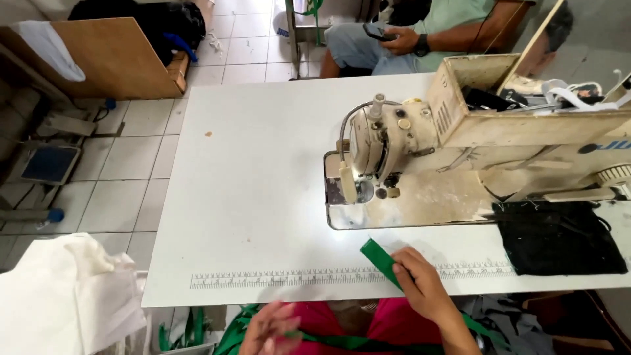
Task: Attaching green fabric straps to white fabric pieces using an industrial sewing machine.
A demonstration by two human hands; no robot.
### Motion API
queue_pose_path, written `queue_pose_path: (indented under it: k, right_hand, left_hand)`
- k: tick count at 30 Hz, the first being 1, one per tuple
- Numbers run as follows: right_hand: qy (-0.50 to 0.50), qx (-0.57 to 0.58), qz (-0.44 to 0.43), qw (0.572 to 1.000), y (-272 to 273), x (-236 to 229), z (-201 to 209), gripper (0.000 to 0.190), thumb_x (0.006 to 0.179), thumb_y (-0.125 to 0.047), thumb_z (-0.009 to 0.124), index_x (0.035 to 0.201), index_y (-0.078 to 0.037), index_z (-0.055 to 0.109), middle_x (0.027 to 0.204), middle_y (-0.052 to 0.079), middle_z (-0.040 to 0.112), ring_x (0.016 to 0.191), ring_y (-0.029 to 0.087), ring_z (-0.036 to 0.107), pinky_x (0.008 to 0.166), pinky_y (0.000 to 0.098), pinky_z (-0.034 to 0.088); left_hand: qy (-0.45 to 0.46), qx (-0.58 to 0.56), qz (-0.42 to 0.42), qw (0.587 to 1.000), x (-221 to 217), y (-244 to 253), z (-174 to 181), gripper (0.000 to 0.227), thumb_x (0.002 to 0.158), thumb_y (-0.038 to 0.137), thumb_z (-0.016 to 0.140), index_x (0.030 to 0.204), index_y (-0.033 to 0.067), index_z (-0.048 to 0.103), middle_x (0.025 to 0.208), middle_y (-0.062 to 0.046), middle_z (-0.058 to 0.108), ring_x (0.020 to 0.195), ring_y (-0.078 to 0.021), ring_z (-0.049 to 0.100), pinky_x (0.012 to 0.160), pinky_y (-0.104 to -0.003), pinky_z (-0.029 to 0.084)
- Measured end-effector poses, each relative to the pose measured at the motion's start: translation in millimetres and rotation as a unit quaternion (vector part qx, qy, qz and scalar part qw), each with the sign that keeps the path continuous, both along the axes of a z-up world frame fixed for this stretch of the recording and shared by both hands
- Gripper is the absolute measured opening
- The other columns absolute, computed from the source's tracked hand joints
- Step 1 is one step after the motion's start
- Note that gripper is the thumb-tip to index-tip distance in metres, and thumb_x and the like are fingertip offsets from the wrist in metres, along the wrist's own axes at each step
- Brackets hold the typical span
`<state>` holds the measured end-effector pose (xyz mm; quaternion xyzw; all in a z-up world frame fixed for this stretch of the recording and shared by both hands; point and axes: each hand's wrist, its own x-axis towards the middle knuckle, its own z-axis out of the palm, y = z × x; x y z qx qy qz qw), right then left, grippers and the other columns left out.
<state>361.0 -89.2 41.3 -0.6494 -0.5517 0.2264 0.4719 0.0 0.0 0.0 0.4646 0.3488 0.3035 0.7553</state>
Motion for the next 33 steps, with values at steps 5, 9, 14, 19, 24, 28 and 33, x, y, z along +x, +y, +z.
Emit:
queue_pose_path:
  k: [5,9,14,19,24,28,33]
  right_hand:
    - [0.31,-0.088,-0.06,0.945,-21,-16,-7,0.059,0.107,-0.044,0.03,0.088,-0.003,0.067,0.076,0.014,0.068,0.076,0.029,0.069,0.08,0.0414,0.053]
    - [0.64,-0.177,-0.038,0.747,-74,-38,-38,0.071,0.09,0.005,0.06,0.154,-0.022,0.045,0.149,0.025,0.059,0.117,0.046,0.07,0.079,0.0504,0.063]
    - [0.806,0.06,0.11,0.578,-96,-25,-211,0.057,0.098,-0.004,0.048,0.153,-0.015,0.04,0.145,0.002,0.061,0.119,0.018,0.064,0.09,0.0304,0.051]
    - [0.867,0.345,0.268,0.24,-39,-49,-256,0.045,0.108,-0.015,0.032,0.152,-0.007,0.033,0.139,-0.028,0.064,0.122,-0.017,0.056,0.102,0.0047,0.036]
    - [0.51,0.056,0.062,0.856,-54,-51,-30,0.031,0.075,0.009,0.085,0.085,-0.002,0.058,0.096,0.02,0.067,0.09,0.034,0.071,0.063,0.0421,0.062]
    - [0.5,0.051,0.065,0.862,-55,-55,-28,0.03,0.078,0.003,0.084,0.084,-0.003,0.056,0.095,0.019,0.066,0.09,0.034,0.071,0.066,0.0436,0.062]
    - [0.453,0.062,0.089,0.885,-42,-59,-25,0.032,0.085,-0.013,0.081,0.082,-0.008,0.05,0.091,0.015,0.066,0.09,0.033,0.072,0.074,0.0479,0.063]
  left_hand:
    - [-0.302,0.087,-0.162,0.935,114,-15,100,0.044,0.101,0.04,0.064,0.107,-0.003,0.071,0.097,-0.017,0.075,0.092,-0.0258,0.073,0.091,-0.041,0.058]
    - [-0.452,-0.13,-0.24,0.849,151,-41,116,0.031,0.1,0.023,0.059,0.113,-0.0055,0.063,0.126,-0.03,0.065,0.127,-0.042,0.063,0.093,-0.031,0.057]
    - [-0.457,-0.365,-0.284,0.76,149,-51,80,0.036,0.105,0.021,0.05,0.132,-0.0038,0.049,0.161,-0.031,0.04,0.134,-0.043,0.057,0.116,-0.047,0.052]
    - [-0.475,-0.423,-0.252,0.729,146,-50,70,0.036,0.105,0.018,0.048,0.134,-0.0031,0.045,0.173,-0.029,0.026,0.14,-0.0491,0.051,0.098,-0.042,0.061]
    - [-0.536,-0.478,-0.154,0.679,153,-49,51,0.007,0.104,-0.007,0.038,0.099,-0.0026,0.035,0.165,-0.032,0.026,0.145,-0.0586,0.031,0.065,-0.056,0.069]
    - [-0.553,-0.494,-0.171,0.649,148,-51,56,0.013,0.103,-0.014,0.033,0.099,-0.0023,0.034,0.167,-0.032,0.021,0.151,-0.057,0.023,0.076,-0.058,0.069]
    - [-0.58,-0.499,-0.184,0.617,144,-51,37,0.017,0.102,-0.015,0.039,0.1,0.0015,0.041,0.174,-0.018,0.021,0.154,-0.0588,0.019,0.093,-0.069,0.059]
